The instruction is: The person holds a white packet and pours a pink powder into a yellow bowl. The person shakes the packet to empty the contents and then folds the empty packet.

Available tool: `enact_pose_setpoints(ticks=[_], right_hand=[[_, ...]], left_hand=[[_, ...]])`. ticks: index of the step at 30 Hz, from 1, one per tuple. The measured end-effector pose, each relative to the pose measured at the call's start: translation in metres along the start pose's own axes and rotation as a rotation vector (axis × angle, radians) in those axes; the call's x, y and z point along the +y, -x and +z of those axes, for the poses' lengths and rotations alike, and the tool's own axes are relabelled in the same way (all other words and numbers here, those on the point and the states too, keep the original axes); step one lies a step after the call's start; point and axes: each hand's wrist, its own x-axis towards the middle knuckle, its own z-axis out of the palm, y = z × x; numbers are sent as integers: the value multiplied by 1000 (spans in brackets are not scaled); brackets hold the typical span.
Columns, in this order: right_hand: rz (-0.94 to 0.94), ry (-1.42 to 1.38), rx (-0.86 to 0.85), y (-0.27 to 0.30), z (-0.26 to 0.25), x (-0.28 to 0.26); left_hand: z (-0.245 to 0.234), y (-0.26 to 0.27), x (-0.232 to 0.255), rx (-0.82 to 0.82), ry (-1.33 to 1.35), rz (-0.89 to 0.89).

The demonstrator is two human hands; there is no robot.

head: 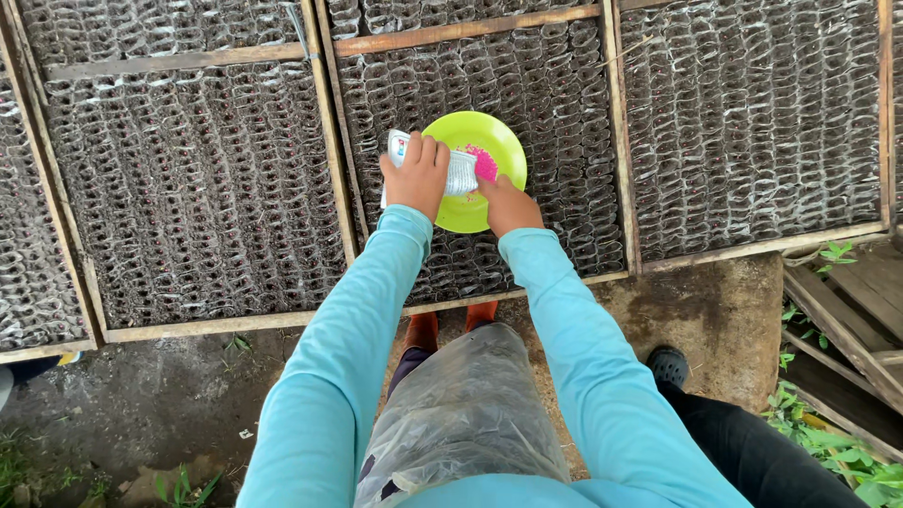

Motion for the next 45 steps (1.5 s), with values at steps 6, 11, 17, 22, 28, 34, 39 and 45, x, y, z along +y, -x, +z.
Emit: enact_pose_setpoints(ticks=[6, 11, 17, 22, 28, 34, 39, 45], right_hand=[[27, -110, -4, -2, -7, -10], [264, -479, 197, -20, -17, 22], [195, -412, 204, -36, 0, 22], [11, -163, 298, -33, 2, 17], [24, -445, 444, -13, -24, 10], [-194, -990, 345, 14, -97, -58], [-321, -736, 481, 9, -102, -68], [-433, -535, 582, 32, -138, -92]], left_hand=[[-2, 1, 0, 80, -31, -14], [-17, 13, -25, -149, 305, -192], [-30, 37, -30, -74, 721, -228], [-23, 46, -24, 177, 914, -183], [-14, 43, -22, 471, 1096, -104], [-16, 32, -12, 473, 1199, -77], [-14, 27, -1, 432, 1487, -126], [-20, 29, -2, 322, 1648, -292]])
